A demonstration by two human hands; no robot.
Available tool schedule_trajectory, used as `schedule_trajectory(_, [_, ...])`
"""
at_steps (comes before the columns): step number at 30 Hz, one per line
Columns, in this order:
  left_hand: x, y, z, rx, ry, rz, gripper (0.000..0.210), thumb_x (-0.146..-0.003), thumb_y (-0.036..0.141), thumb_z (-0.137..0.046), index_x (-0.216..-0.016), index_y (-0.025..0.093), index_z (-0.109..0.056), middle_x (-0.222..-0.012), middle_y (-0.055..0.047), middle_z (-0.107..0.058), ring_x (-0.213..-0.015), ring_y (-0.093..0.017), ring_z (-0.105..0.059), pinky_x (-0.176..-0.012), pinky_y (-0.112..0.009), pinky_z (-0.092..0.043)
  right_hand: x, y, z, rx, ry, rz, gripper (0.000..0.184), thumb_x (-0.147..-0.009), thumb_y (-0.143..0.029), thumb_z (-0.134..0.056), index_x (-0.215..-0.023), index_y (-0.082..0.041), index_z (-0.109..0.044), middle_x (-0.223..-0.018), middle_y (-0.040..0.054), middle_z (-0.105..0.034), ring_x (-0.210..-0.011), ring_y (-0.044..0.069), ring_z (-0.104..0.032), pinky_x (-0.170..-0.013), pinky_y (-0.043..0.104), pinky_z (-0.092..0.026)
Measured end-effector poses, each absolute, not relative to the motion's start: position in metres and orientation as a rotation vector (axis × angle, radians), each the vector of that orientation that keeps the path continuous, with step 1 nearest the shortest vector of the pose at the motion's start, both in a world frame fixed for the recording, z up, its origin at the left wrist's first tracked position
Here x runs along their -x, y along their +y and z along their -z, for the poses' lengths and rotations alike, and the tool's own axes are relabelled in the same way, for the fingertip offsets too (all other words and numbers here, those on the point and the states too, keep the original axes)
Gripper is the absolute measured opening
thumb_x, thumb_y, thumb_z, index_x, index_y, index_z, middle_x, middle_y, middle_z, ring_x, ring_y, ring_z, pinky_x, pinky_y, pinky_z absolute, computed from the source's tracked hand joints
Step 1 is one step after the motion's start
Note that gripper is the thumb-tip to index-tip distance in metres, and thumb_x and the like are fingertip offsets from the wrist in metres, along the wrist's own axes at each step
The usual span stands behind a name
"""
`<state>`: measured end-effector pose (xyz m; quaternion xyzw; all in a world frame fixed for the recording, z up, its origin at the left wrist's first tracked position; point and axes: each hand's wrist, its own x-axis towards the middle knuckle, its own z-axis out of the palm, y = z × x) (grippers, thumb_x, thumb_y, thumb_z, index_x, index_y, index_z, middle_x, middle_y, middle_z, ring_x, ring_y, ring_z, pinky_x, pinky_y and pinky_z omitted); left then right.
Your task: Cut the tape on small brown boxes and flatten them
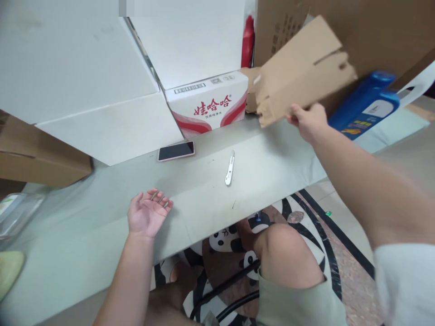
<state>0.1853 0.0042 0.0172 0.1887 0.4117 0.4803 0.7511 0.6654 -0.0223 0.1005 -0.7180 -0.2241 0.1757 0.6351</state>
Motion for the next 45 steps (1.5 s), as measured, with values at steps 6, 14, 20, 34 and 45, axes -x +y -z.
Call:
schedule_trajectory(6, [-0.183,0.012,-0.014,-0.424,0.908,-1.071,0.024,-0.068,0.039,-0.071,-0.077,0.017,-0.064,-0.067,0.000,-0.062,-0.060,-0.015,-0.063,-0.063,-0.032,-0.058,-0.664,0.046,-0.075,1.835,-0.662,-0.645,0.007,-0.094,-0.018,-0.058,-0.087,-0.018,-0.057,-0.090,0.0070,-0.064,-0.074,0.012,-0.068,-0.072,0.031,-0.056])
schedule_trajectory(14, [-0.182,0.012,-0.018,-0.444,0.880,-1.071,0.025,-0.071,0.042,-0.070,-0.076,0.018,-0.064,-0.068,-0.001,-0.061,-0.060,-0.016,-0.062,-0.062,-0.031,-0.056,-0.582,-0.016,-0.022,2.108,-1.352,-0.681,0.028,-0.086,-0.025,-0.061,-0.113,-0.018,-0.068,-0.081,0.0058,-0.072,-0.075,0.020,-0.066,-0.080,0.036,-0.052])
schedule_trajectory(20, [-0.177,-0.002,-0.027,-0.420,0.836,-1.118,0.023,-0.071,0.041,-0.067,-0.075,0.018,-0.065,-0.067,-0.001,-0.061,-0.060,-0.015,-0.061,-0.062,-0.030,-0.054,-0.496,-0.022,-0.015,2.186,-1.864,-0.697,0.032,-0.084,-0.049,-0.065,-0.109,-0.029,-0.072,-0.095,0.0071,-0.077,-0.090,0.027,-0.069,-0.076,0.035,-0.047])
schedule_trajectory(34, [-0.088,-0.023,-0.049,-0.290,0.639,-1.391,0.022,-0.079,0.041,-0.060,-0.075,0.019,-0.062,-0.069,-0.001,-0.055,-0.060,-0.012,-0.054,-0.064,-0.027,-0.046,-0.331,0.033,-0.054,1.768,-1.958,-0.712,0.013,-0.082,-0.033,-0.056,-0.091,-0.024,-0.055,-0.075,0.0021,-0.063,-0.065,0.019,-0.057,-0.062,0.031,-0.044])
schedule_trajectory(45, [-0.055,-0.017,-0.046,-0.217,0.565,-1.482,0.028,-0.089,0.043,-0.050,-0.076,0.021,-0.060,-0.069,-0.003,-0.054,-0.061,-0.014,-0.052,-0.067,-0.031,-0.043,-0.062,0.198,-0.097,1.049,-2.421,-0.306,0.035,-0.095,-0.044,-0.046,-0.106,-0.016,-0.063,-0.149,0.0111,-0.046,-0.123,0.032,-0.059,-0.110,0.052,-0.045])
